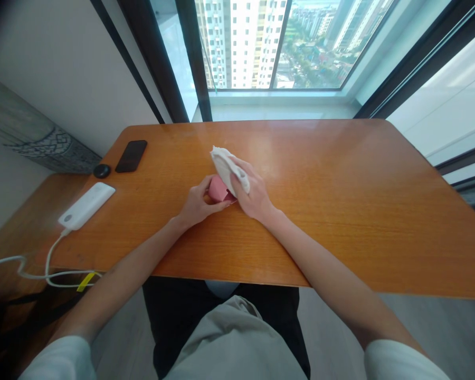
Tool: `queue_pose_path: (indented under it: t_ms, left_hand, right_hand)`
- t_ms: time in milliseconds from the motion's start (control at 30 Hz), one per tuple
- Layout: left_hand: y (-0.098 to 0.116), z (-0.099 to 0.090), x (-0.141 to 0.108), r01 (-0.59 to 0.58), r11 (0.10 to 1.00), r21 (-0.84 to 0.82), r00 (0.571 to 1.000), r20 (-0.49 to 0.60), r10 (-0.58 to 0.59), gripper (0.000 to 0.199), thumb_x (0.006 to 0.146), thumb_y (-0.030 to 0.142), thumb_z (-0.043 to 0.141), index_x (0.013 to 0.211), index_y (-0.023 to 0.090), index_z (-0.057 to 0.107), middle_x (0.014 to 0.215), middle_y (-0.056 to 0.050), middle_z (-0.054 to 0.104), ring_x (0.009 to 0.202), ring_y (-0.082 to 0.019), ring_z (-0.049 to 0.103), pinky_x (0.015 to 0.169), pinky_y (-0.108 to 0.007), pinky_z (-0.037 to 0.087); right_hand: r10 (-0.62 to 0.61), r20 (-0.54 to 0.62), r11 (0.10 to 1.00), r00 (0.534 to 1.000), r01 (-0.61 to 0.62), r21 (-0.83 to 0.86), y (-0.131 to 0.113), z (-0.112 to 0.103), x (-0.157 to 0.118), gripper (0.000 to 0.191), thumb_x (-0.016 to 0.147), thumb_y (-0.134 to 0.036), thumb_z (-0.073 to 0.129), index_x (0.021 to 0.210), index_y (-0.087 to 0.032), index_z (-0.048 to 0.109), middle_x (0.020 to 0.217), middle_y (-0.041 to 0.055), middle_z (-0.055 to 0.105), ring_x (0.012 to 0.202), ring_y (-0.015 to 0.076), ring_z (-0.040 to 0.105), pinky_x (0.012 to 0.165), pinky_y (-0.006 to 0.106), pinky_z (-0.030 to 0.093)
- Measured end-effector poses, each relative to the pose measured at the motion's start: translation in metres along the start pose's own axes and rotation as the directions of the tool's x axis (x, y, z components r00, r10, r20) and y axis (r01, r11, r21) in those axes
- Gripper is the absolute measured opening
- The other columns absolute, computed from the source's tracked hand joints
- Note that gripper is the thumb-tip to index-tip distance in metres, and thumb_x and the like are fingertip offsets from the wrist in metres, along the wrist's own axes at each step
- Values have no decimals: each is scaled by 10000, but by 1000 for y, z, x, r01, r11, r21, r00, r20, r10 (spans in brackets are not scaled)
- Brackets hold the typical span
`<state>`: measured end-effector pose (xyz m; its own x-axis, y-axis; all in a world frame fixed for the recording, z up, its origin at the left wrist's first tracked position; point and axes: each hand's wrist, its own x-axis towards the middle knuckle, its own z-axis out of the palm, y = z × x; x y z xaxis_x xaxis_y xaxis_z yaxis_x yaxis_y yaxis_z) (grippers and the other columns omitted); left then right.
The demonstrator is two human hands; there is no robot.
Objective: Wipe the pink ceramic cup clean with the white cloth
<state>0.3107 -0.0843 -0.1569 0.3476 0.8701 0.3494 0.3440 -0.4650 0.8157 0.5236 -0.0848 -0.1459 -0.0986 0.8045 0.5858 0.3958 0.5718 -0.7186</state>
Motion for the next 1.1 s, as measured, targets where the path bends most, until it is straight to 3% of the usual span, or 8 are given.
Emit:
queue_pose_path:
  t_ms: [100, 167, 300, 433, 600, 733, 933, 1100]
  left_hand:
    - [5, -1, 0, -14, 1000, 10, 1000, 4, 13, 663, 834, 508, 923, 1357, 201, 654, 1194, -78, 827, 993, -234, 795, 889, -353, 655]
    - [2, -1, -1, -13, 1000, 3, 1000, 10, 13, 703, 828, 531, 929, 1381, 200, 647, 1200, -81, 825, 997, -238, 795, 894, -361, 655]
    - [-12, 3, -3, 22, 1000, -22, 999, 40, -21, 681, 818, 539, 935, 1352, 209, 671, 1148, -78, 828, 982, -277, 796, 895, -459, 687]
    - [-14, 7, -2, 56, 998, -5, 997, 53, -55, 479, 848, 502, 905, 1181, 209, 723, 1000, -37, 822, 861, -262, 779, 807, -455, 694]
    - [1, 4, 2, 15, 998, -68, 1000, 8, -14, 726, 825, 527, 937, 1401, 185, 658, 1268, -112, 816, 1097, -271, 792, 967, -374, 649]
    - [-4, 1, 3, 105, 952, -289, 994, 30, -101, 794, 760, 531, 992, 1384, 156, 677, 1273, -132, 803, 1114, -280, 784, 967, -353, 636]
    - [-19, 0, 13, 115, 742, -661, 987, -5, -158, 744, 760, 534, 1008, 1343, 176, 716, 1338, -138, 784, 1225, -282, 759, 1057, -382, 623]
    - [-15, -3, 16, 64, 585, -809, 938, -152, -313, 522, 866, 629, 901, 1070, 170, 758, 1006, -51, 799, 887, -172, 760, 828, -307, 649]
  right_hand:
    - [379, -96, 914, 920, -356, 196, 17, 3, -2, 630, 1086, -766, 460, 1191, -251, 807, 1091, 74, 858, 1143, 331, 810, 1064, 556, 667]
    - [418, -96, 894, 903, -391, 220, 15, 4, -4, 612, 1081, -763, 476, 1229, -267, 803, 1106, 61, 859, 1130, 326, 810, 1069, 570, 665]
    - [-46, 46, 999, 998, 47, -26, -15, 2, -7, 515, 1114, -659, 493, 1456, -356, 730, 1484, 34, 760, 1514, 353, 619, 1348, 656, 425]
    - [-317, 259, 920, 912, 362, -149, -26, -2, -5, 493, 1128, -579, 484, 1554, -404, 660, 1626, 0, 669, 1636, 350, 488, 1436, 664, 234]
    - [100, -73, 994, 992, -96, 57, 7, 1, -5, 587, 1122, -679, 443, 1354, -245, 762, 1304, 108, 822, 1365, 345, 714, 1196, 579, 569]
    - [536, -117, 827, 836, -493, 271, 28, 2, -2, 597, 991, -779, 619, 1056, -218, 812, 941, 61, 837, 1030, 313, 809, 982, 482, 663]
    - [572, -147, 737, 807, -427, 524, 4, 21, -7, 551, 957, -772, 670, 1194, -293, 805, 1274, 27, 839, 1317, 282, 758, 1180, 471, 604]
    - [515, -111, 735, 850, -371, 568, -19, 36, -14, 643, 915, -815, 706, 1285, -295, 786, 1395, 40, 803, 1498, 304, 645, 1361, 564, 418]
